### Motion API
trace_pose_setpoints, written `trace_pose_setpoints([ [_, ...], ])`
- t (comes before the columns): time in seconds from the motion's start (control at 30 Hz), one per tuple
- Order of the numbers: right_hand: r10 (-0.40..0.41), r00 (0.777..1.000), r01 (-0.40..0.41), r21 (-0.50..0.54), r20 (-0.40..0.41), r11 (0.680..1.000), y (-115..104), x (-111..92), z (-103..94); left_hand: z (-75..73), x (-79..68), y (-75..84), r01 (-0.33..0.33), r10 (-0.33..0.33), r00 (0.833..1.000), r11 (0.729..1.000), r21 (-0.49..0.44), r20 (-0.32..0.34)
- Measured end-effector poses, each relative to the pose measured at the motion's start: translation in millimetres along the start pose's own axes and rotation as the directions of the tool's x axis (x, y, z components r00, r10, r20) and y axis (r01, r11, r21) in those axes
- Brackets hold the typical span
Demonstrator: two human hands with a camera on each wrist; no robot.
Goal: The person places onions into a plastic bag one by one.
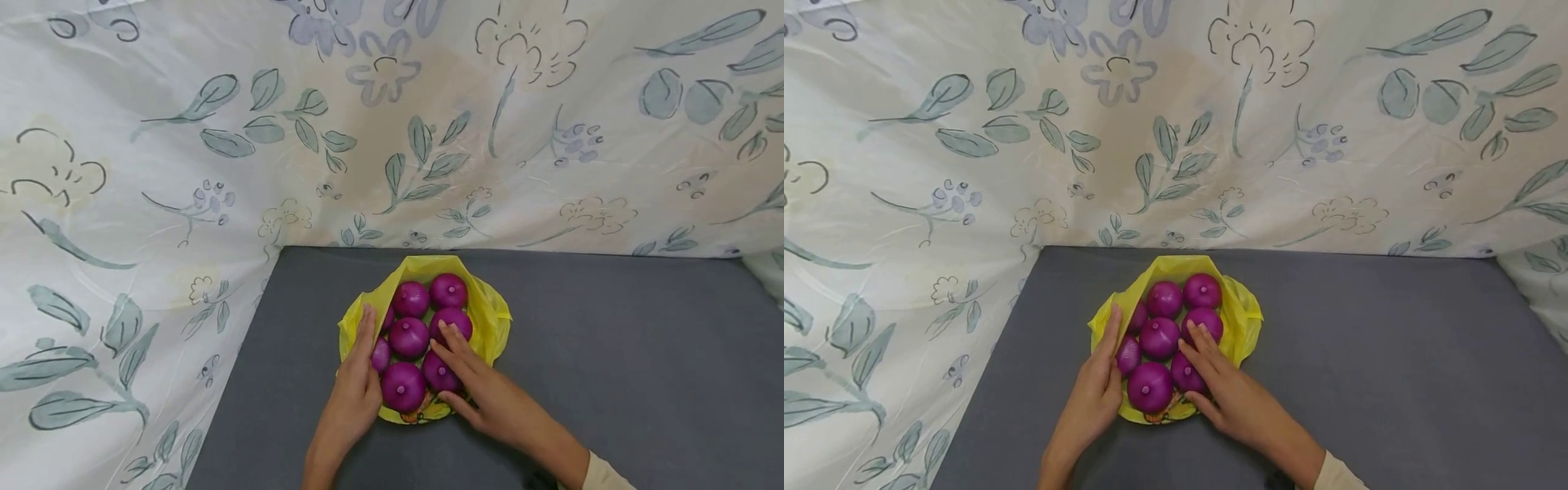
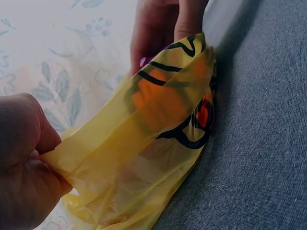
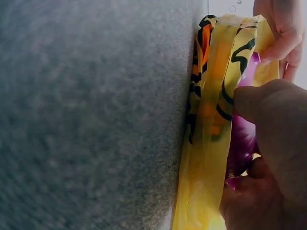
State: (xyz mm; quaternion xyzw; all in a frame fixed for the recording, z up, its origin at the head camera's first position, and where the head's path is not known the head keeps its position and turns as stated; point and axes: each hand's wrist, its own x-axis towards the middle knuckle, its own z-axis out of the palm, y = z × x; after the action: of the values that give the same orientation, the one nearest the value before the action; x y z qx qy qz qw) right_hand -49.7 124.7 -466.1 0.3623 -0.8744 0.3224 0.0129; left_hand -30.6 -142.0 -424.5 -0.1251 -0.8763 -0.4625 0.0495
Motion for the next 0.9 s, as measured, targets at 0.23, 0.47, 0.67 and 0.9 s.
trace_pose_setpoints([
  [0.23,0.069,0.998,-0.069,-0.012,-0.001,0.998,-7,-4,-14.0,2.8,-2.6,3.3,-0.032,0.032,0.999,0.999,-0.007,-0.024],
  [0.47,0.077,0.973,-0.097,-0.082,-0.219,0.992,-16,8,-77.0,-3.6,21.4,33.2,-0.205,0.203,0.978,0.978,-0.034,-0.054],
  [0.67,0.096,0.917,-0.165,-0.149,-0.387,0.975,-21,26,-120.2,-7.4,55.4,64.2,-0.302,0.301,0.953,0.953,0.02,0.02],
  [0.9,0.114,0.898,-0.214,-0.196,-0.426,0.957,-19,45,-125.5,-4.8,78.1,78.8,-0.33,0.333,0.943,0.911,0.246,0.033],
])
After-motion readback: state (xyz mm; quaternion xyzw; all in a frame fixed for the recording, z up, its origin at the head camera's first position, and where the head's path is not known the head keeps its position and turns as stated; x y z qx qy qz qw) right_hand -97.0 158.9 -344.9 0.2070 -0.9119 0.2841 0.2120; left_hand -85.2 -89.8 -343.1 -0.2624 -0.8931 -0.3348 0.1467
